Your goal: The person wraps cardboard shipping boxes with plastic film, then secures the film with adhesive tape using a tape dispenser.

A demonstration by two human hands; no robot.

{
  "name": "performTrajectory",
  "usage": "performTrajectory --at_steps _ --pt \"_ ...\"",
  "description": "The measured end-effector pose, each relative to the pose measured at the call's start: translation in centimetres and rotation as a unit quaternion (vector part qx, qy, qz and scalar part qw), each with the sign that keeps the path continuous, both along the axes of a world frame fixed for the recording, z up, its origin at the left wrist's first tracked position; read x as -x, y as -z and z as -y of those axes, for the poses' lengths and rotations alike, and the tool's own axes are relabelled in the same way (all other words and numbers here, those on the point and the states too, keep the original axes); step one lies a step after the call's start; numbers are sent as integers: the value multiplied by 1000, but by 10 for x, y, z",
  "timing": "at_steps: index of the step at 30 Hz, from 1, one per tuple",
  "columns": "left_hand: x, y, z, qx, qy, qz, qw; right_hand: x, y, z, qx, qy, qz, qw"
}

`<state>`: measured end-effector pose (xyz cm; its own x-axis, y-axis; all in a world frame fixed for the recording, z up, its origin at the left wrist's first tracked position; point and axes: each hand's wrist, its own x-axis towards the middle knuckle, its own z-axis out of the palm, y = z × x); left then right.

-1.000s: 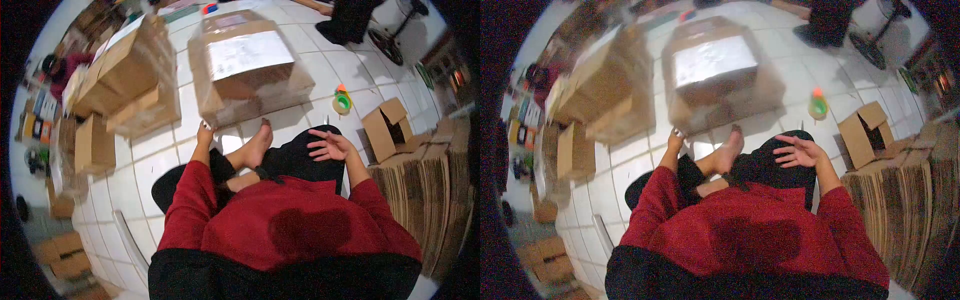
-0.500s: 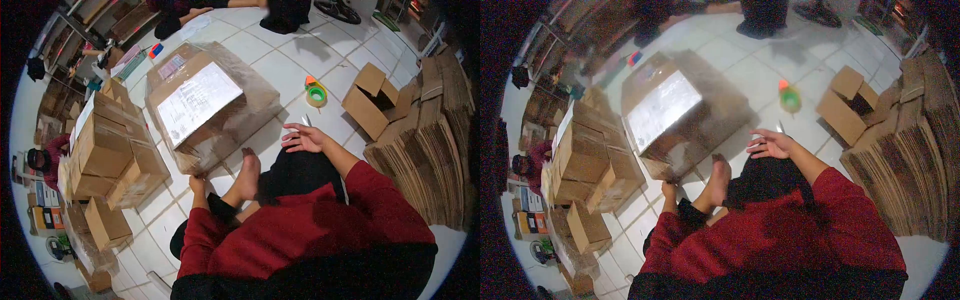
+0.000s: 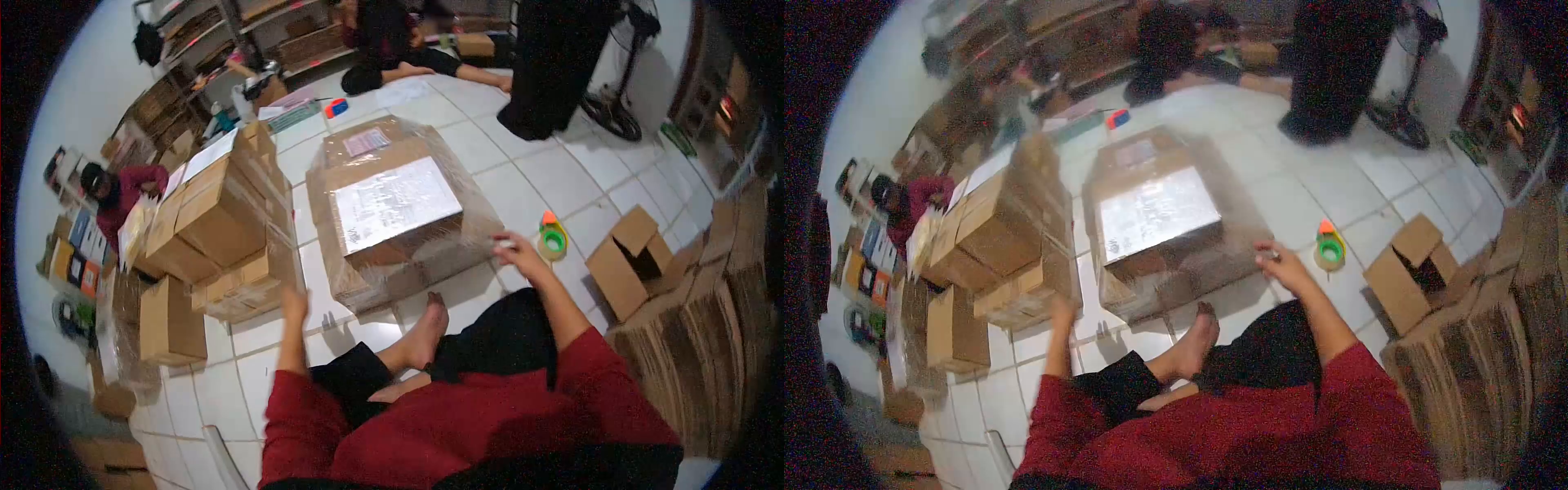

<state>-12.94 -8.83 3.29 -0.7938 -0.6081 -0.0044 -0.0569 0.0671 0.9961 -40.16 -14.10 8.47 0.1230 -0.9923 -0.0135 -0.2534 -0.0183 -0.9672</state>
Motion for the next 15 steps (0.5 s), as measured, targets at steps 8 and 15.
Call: performTrajectory --at_steps 8,15 --pt "5 58 -22 157 -30 -9 987 5 -323 -148 601 -142 108 779" --pt "7 84 -25 234 -15 -64 970 -3 -337 -201 716 -116 36 688"
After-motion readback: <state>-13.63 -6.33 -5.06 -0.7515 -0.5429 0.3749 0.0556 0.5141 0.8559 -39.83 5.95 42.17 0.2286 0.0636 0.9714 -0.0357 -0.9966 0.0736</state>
